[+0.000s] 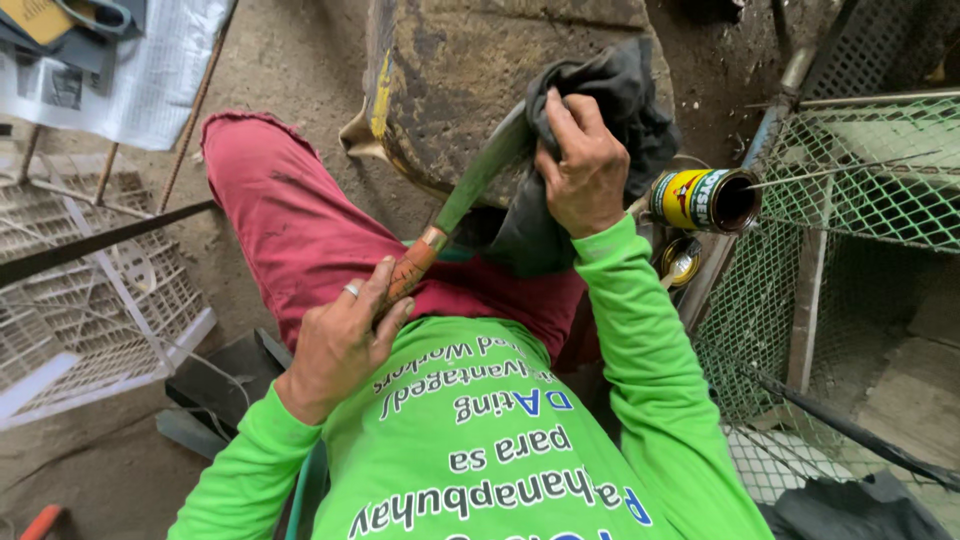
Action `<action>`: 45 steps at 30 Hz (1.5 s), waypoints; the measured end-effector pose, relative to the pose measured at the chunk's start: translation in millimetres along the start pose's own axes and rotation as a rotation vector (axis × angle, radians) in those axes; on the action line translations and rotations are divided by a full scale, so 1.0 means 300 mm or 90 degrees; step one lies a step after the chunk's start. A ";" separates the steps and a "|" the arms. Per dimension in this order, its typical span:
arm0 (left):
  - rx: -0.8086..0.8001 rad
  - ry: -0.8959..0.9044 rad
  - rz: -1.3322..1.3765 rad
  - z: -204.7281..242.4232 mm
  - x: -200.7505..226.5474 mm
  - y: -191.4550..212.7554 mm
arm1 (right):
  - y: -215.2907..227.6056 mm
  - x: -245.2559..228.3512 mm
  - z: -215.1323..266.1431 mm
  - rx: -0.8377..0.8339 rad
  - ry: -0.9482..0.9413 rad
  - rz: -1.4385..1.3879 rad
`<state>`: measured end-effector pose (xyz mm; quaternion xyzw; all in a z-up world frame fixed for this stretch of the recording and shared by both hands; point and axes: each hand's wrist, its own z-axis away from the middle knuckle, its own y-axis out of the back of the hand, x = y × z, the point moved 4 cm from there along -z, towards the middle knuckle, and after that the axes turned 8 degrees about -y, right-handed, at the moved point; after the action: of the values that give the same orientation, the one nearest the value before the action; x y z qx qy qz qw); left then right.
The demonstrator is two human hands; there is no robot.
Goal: The person applies dark paint to the blade and handle of a cleaver using a brush, then places it on a metal rack. They repeat the process with a second knife, painting its blade and handle before wiping it with a cloth.
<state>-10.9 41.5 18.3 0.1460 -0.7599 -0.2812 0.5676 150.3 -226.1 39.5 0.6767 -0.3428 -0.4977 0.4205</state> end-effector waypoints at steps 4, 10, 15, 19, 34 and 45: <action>0.006 -0.017 -0.009 0.001 -0.004 -0.002 | 0.026 0.034 -0.037 0.055 -0.038 0.012; 0.001 -0.014 -0.002 -0.002 -0.005 0.000 | -0.015 -0.044 0.019 0.030 0.006 -0.012; 0.006 -0.018 -0.003 -0.001 -0.009 -0.001 | -0.046 -0.204 0.137 -0.023 0.066 -0.034; 0.012 -0.019 0.007 0.002 -0.005 -0.003 | -0.043 -0.298 0.204 -0.061 0.068 -0.054; 0.017 0.020 0.074 0.000 -0.003 -0.009 | 0.029 -0.089 -0.003 0.052 -0.038 0.013; 0.024 0.065 0.138 0.008 -0.019 -0.012 | -0.002 -0.035 -0.038 0.046 -0.025 0.022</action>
<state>-11.6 42.3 11.2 0.0875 -0.7464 -0.1962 0.6298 158.4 -214.1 44.8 0.6758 -0.3803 -0.4908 0.3972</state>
